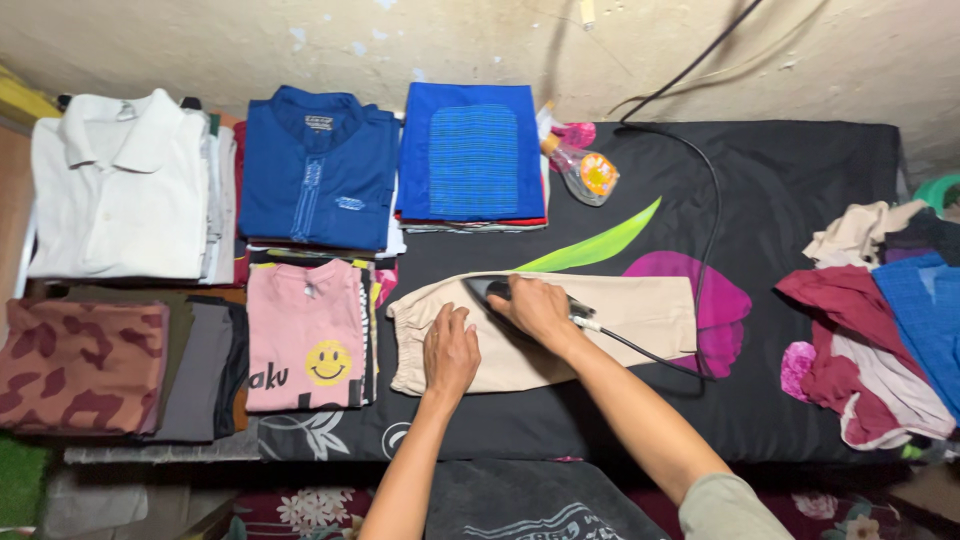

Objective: The person irons a pair of beige trousers on a floral-patterned ironing board. They spray the trousers with water, smooth the fabric, and use an iron to press the legs and waistband. After ironing, the trousers are folded and placed on a stack of folded clothes.

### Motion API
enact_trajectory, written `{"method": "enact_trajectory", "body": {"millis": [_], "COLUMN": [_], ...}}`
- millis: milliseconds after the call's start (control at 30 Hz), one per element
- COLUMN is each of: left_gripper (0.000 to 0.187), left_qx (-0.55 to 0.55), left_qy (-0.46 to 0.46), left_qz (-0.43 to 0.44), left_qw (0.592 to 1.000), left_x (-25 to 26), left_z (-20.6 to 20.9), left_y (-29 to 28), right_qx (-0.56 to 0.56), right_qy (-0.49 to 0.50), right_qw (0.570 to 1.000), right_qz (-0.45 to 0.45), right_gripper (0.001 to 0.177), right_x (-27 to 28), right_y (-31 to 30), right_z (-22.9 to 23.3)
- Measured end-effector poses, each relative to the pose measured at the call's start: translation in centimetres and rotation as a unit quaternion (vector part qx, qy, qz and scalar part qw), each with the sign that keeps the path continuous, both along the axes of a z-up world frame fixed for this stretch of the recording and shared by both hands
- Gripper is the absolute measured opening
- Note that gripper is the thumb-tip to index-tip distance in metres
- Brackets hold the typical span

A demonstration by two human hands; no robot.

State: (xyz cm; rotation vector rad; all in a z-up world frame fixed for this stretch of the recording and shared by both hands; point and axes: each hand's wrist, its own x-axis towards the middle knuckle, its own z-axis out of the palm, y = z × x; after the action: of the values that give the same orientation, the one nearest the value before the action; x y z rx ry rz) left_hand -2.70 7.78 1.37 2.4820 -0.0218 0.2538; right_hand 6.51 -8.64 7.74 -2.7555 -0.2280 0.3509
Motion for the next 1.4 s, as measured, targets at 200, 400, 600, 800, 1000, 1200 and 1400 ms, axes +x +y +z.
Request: {"method": "enact_trajectory", "body": {"millis": [200,400,600,800,1000,1200,1400], "left_gripper": [0.060,0.079,0.079,0.079,0.079,0.079,0.059], "left_qx": [0.090,0.162,0.164,0.181,0.188,0.182,0.227], "left_qy": [0.059,0.153,0.174,0.173,0.159,0.158,0.119], "left_qz": [-0.100,-0.078,-0.074,-0.078,-0.081,-0.084,-0.055], "left_qw": [0.989,0.972,0.968,0.965,0.966,0.967,0.965], "left_x": [3.6,5.0,5.0,5.1,5.1,6.4,9.5], "left_z": [-2.2,-3.3,-4.0,-4.5,-4.3,-2.9,-1.5], "left_y": [-4.4,-6.0,-6.1,-6.3,-6.3,-5.7,-2.0], "right_qx": [-0.062,-0.097,-0.110,-0.057,0.406,0.508,0.434], "right_qy": [0.016,0.053,-0.011,-0.011,-0.196,-0.164,-0.170], "right_qw": [0.991,0.951,0.917,0.899,0.767,0.694,0.755], "right_qz": [-0.120,-0.288,-0.383,-0.435,-0.457,-0.484,-0.460], "right_gripper": [0.054,0.062,0.068,0.062,0.039,0.028,0.018], "right_x": [-1.9,-3.8,-4.8,-3.6,-1.5,-0.1,-5.9], "right_y": [-9.5,-20.5,-29.2,-34.0,-35.9,-34.9,-35.1], "right_z": [0.6,0.9,0.2,0.1,-1.1,-2.9,-3.6]}}
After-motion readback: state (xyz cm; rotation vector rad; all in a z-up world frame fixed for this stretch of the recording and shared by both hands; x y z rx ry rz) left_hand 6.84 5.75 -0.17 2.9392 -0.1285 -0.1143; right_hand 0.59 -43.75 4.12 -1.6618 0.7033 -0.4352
